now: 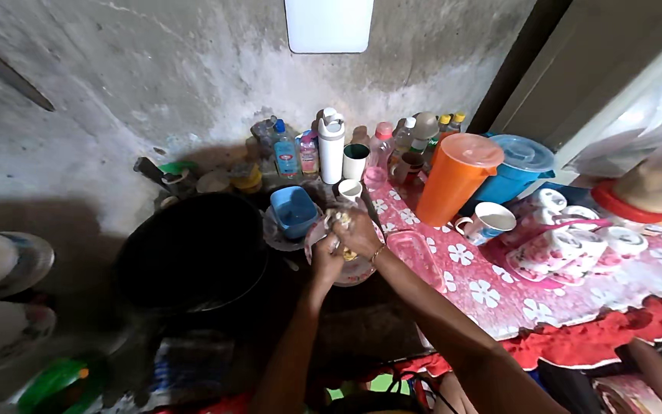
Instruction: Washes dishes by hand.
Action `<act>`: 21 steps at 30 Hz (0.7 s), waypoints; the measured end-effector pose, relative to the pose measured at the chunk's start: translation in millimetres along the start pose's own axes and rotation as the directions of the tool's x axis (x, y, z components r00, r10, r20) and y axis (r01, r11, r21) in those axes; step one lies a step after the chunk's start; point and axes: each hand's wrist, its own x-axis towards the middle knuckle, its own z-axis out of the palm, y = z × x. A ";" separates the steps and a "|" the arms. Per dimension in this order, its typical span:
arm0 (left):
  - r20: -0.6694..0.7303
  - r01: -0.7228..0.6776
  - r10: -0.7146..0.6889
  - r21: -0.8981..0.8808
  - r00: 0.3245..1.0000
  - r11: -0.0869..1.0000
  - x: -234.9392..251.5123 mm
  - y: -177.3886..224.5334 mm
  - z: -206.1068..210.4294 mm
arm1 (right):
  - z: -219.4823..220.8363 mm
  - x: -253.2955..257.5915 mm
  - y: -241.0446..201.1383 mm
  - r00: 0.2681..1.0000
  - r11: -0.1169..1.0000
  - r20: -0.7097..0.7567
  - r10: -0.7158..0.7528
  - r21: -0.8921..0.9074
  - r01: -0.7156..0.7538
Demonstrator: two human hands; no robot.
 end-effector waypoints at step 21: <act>0.060 0.039 -0.040 0.019 0.997 0.999 7.5 7.7 -3.3 | 3.4 -1.8 -5.2 0.934 0.945 -0.165 -0.318 -0.134 0.298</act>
